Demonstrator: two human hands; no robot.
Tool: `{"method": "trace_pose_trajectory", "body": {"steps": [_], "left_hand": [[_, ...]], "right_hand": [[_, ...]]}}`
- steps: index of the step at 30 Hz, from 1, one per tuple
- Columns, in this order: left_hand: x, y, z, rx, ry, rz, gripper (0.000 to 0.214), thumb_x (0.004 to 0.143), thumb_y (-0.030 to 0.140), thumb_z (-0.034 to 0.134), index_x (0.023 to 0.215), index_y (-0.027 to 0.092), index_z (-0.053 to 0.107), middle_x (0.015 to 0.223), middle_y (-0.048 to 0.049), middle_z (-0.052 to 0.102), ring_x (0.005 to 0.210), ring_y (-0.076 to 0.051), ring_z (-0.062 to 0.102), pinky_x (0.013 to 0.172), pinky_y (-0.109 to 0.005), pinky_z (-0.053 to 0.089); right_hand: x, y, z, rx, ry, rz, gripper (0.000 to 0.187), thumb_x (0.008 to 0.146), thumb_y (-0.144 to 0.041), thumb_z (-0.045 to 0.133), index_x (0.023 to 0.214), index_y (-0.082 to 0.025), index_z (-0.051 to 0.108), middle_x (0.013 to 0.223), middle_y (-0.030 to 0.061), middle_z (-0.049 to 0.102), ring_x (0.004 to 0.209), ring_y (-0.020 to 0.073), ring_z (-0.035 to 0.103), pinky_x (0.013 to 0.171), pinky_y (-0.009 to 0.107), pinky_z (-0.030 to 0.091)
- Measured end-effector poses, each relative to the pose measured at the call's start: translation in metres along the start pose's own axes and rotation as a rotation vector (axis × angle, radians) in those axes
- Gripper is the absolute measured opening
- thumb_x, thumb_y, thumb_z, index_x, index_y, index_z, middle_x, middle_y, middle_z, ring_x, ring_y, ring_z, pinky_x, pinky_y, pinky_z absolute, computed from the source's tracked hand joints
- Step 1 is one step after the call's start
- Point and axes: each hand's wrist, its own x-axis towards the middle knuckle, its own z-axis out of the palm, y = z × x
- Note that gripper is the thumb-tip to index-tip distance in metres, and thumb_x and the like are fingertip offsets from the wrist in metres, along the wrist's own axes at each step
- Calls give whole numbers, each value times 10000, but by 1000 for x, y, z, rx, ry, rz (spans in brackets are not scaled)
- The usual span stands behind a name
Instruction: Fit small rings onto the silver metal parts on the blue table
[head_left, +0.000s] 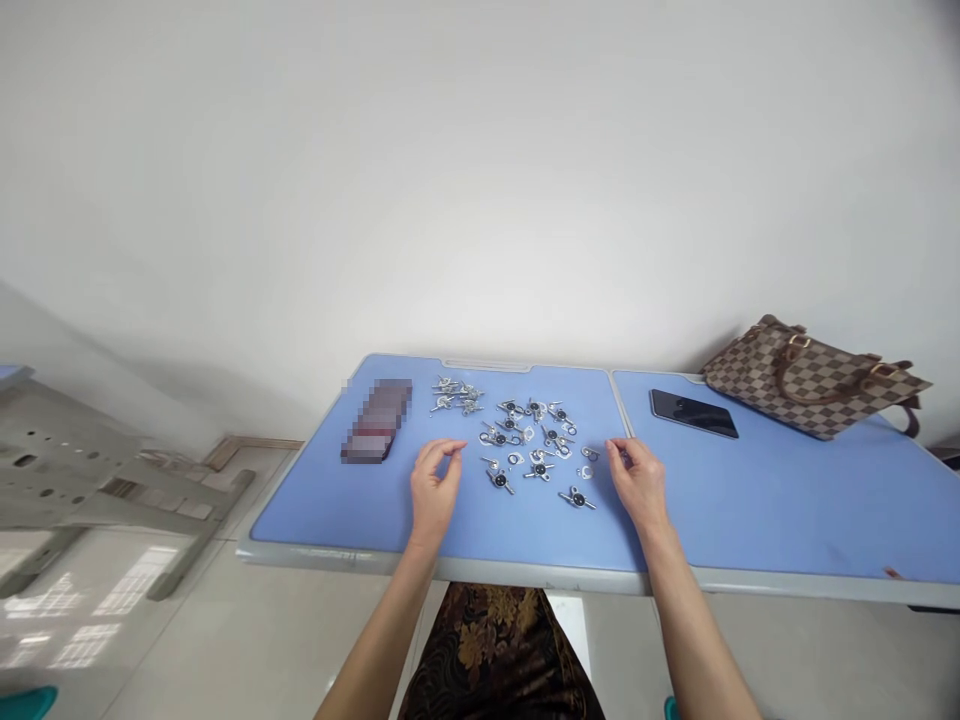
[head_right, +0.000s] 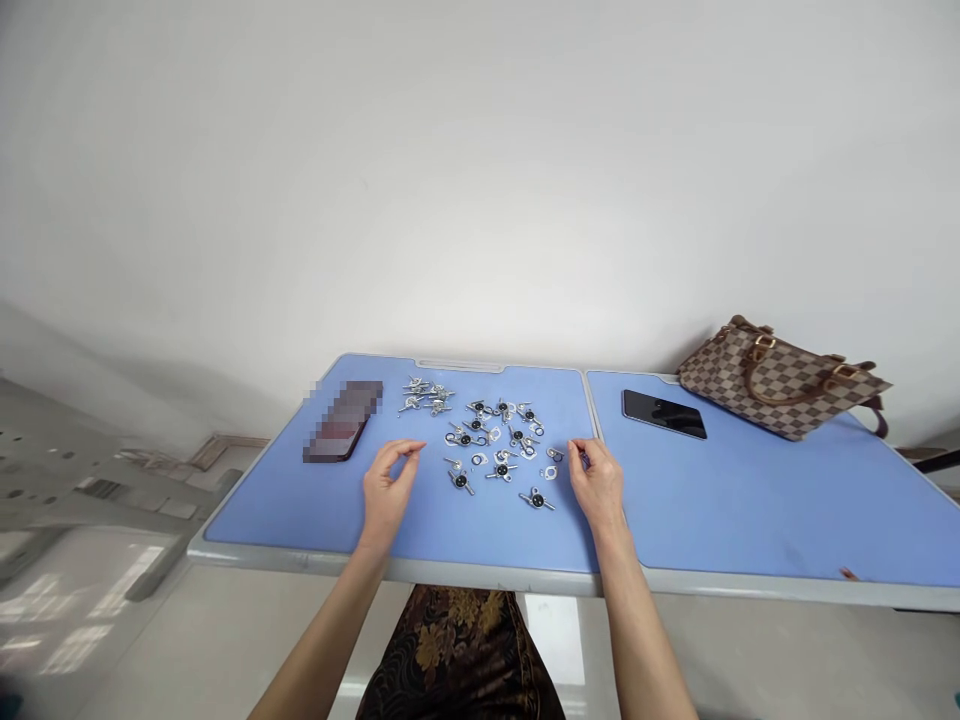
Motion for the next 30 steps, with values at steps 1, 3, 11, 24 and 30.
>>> {"method": "trace_pose_trajectory", "body": {"steps": [1,3,11,24,30], "left_hand": [[1,-4,-5,10,-25,-35,172,884,256,520,921,205,680,946,-51,644,923,-196,599,849,-345,475],[0,-9,-11,55,-96,-48,186,878,250,514,941,206,683,975,-57,635,948,-202,595,863,-352,479],[-16,11,17,474,-469,359,663,840,432,630,1428,222,406,1517,-166,327,1383,-346,319,1095,-556,294],[-12,10,12,356,-237,348,174,898,184,540,1057,205,609,1278,-111,539,1163,-262,512,970,-427,439],[-13,11,10,294,-194,320,167,897,164,530,1025,203,629,1262,-107,550,1152,-259,521,961,-438,450]], "right_hand": [[0,-1,0,6,0,-1,273,924,-381,509,801,-185,655,734,20,639,606,139,530,622,265,412],[0,-3,-2,12,-4,-1,276,930,-380,501,805,-186,651,738,23,638,606,140,530,625,266,416],[4,-12,-6,20,-14,41,306,949,-386,438,797,-199,627,756,51,641,653,162,563,634,285,448],[-43,-36,-17,-206,-512,-317,405,915,-488,538,1159,-165,551,966,94,634,725,200,626,602,304,458],[-42,-35,-12,-234,-468,-245,235,944,-379,495,1057,-190,576,959,70,637,707,178,633,596,284,444]]}}
